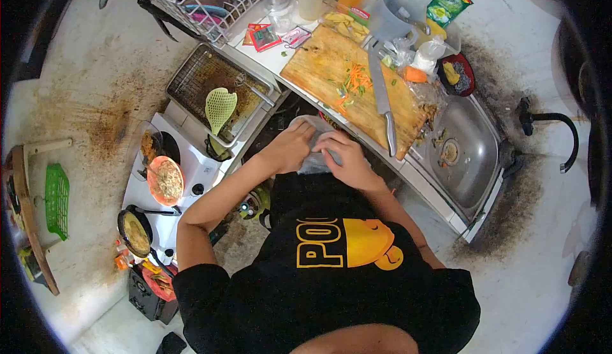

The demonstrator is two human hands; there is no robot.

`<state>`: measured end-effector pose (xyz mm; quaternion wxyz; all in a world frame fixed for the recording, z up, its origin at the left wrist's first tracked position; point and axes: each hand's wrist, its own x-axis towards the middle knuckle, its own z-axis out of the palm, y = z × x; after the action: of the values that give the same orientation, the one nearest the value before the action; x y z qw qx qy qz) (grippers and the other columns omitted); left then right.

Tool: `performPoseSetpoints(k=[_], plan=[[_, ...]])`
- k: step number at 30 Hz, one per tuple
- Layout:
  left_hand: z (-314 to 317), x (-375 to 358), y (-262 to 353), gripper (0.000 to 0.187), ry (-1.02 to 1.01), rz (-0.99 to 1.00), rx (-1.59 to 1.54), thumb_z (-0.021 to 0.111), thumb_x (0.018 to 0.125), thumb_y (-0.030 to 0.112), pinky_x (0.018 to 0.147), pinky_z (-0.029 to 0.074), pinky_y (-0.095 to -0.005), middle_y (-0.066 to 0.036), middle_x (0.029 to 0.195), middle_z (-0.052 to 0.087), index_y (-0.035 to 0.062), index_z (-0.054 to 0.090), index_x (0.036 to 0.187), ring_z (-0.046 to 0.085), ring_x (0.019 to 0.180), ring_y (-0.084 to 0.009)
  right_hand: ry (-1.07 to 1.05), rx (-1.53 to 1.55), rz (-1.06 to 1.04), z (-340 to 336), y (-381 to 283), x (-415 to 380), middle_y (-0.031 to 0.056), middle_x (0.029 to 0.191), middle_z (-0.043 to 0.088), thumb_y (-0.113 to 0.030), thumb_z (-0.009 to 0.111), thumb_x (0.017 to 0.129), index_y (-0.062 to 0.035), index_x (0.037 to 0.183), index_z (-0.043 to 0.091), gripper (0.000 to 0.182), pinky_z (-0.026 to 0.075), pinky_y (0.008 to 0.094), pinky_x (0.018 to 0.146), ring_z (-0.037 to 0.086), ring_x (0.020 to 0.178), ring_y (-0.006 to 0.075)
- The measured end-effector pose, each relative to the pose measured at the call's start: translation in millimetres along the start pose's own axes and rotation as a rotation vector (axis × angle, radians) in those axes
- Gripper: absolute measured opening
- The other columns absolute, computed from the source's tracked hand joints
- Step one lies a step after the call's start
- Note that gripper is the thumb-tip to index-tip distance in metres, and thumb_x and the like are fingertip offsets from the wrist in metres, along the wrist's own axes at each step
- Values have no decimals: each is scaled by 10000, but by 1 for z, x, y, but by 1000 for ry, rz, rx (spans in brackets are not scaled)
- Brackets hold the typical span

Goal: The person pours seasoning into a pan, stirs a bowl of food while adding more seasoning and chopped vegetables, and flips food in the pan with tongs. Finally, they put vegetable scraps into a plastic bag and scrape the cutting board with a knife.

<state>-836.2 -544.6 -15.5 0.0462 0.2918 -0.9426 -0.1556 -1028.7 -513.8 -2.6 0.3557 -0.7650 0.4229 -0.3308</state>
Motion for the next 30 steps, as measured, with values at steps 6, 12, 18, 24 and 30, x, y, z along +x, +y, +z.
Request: performPoseSetpoints(k=[6, 12, 18, 24, 30], plan=[[-10, 0, -35, 170, -72, 214, 90, 625, 677, 158, 1061, 212, -483, -119, 1169, 495, 61, 709, 788, 385, 1196, -304, -273, -207, 462, 1, 60, -26, 234, 996, 613, -30, 667, 670, -68, 1367, 325, 778, 466, 399, 828, 583, 965, 381], [9, 13, -38, 190, 96, -278, 32, 665, 697, 233, 914, 292, -473, -126, 1130, 447, 60, 701, 768, 365, 1137, -273, -198, -148, 601, 11, 70, -29, 204, 967, 632, -111, 774, 604, -8, 1340, 330, 865, 475, 391, 828, 603, 938, 355], [43, 42, -52, 373, 29, -453, -232, 648, 613, -16, 785, 411, -462, -162, 1039, 448, 56, 597, 975, 539, 894, -344, -48, -136, 634, 27, 75, -15, 156, 867, 657, -145, 767, 638, 2, 1284, 401, 757, 487, 386, 767, 626, 857, 323], [24, 42, -76, 497, 161, -141, -709, 550, 615, -87, 920, 413, -393, -147, 1099, 494, 120, 571, 1066, 487, 1065, -343, 68, -58, 625, 24, 73, -23, 122, 747, 653, -173, 723, 714, -49, 1163, 514, 511, 485, 356, 676, 640, 728, 271], [28, 36, -88, 428, 12, -160, -690, 525, 643, -78, 867, 430, -377, -144, 1008, 556, 144, 614, 999, 516, 1019, -344, 678, -317, 283, -14, 46, -40, 125, 849, 609, -140, 652, 764, -45, 974, 575, 242, 460, 350, 741, 594, 811, 301]])
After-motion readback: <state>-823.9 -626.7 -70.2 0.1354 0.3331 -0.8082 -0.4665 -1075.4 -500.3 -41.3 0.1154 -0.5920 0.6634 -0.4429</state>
